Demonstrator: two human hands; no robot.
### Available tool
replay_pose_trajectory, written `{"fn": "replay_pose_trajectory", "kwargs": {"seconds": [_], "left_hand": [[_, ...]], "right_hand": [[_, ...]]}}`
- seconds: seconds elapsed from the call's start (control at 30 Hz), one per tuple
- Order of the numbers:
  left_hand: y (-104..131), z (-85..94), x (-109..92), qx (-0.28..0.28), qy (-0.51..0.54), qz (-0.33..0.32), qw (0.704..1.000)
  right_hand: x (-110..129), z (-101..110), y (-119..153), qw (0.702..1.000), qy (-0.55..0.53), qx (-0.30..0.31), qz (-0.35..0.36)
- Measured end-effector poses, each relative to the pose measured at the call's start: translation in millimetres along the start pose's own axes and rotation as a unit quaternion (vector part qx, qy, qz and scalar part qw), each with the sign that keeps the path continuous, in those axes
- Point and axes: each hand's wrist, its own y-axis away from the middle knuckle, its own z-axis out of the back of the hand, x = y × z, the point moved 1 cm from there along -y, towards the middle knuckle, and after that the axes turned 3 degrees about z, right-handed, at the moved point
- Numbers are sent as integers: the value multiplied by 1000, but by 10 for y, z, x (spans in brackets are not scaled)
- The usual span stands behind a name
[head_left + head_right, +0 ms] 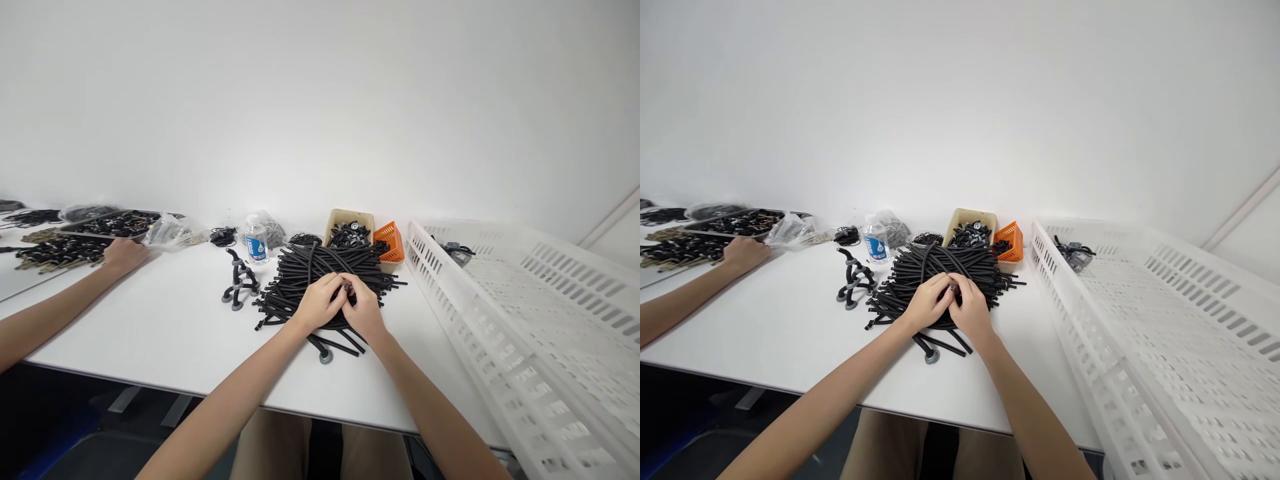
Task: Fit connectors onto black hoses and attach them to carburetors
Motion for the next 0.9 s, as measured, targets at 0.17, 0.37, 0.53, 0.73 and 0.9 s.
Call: {"fn": "replay_pose_trajectory", "kwargs": {"seconds": [0.17, 0.37, 0.53, 0.73, 0.9], "left_hand": [[-2, 1, -3, -2, -3, 1, 1000], [1, 4, 11, -4, 2, -2, 1000], [2, -7, 21, -4, 7, -3, 1000], [3, -6, 1, -3, 8, 0, 1000], [3, -5, 5, -3, 3, -1, 1000]], "right_hand": [[4, 5, -1, 1000, -2, 3, 1], [-1, 4, -1, 1000, -2, 6, -3], [-1, 4, 0, 1000, -4, 3, 0], [4, 8, -2, 1000, -3, 4, -2], [-4, 3, 2, 1000, -2, 3, -3]]}}
